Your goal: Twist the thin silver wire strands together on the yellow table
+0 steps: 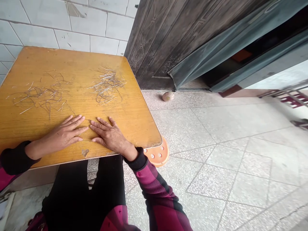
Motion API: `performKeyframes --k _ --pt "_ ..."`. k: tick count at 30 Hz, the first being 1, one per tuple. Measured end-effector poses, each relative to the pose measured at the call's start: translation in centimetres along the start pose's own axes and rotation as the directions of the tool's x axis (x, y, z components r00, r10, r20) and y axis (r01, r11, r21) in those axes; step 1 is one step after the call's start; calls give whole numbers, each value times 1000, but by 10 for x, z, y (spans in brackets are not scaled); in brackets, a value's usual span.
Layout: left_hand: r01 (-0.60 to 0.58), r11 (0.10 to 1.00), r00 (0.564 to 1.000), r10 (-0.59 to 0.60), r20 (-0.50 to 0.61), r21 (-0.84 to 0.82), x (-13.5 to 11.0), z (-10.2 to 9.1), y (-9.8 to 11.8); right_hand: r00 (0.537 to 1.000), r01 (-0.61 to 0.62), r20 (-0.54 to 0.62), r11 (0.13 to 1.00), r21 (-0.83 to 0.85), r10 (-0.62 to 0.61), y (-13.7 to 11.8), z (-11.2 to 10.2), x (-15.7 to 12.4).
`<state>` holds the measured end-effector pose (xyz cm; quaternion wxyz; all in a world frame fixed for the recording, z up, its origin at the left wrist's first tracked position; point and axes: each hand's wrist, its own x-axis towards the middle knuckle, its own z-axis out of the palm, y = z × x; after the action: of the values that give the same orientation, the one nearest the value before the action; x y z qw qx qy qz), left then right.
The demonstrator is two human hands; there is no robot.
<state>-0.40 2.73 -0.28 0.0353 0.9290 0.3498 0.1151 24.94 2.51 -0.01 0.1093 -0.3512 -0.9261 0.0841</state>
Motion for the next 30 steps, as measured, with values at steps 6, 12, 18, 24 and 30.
performKeyframes --k 6,12,18,24,30 --pt "-11 1000 1000 11 -5 -8 -1 0 -2 1000 12 -14 998 54 -11 3 2 -1" --pt "-17 1000 1000 17 -17 23 -2 0 -1 987 -30 -148 985 171 56 9 -5 -8" --pt "-5 1000 999 6 -44 27 -2 4 1 998 -32 -46 997 65 35 5 3 -2" --pt "-13 1000 994 12 -111 -11 0 5 0 988 -47 -131 964 262 84 10 -2 -5" --pt "-33 995 961 7 -277 -89 1 -4 -2 908 -95 -353 932 350 225 13 1 -14"
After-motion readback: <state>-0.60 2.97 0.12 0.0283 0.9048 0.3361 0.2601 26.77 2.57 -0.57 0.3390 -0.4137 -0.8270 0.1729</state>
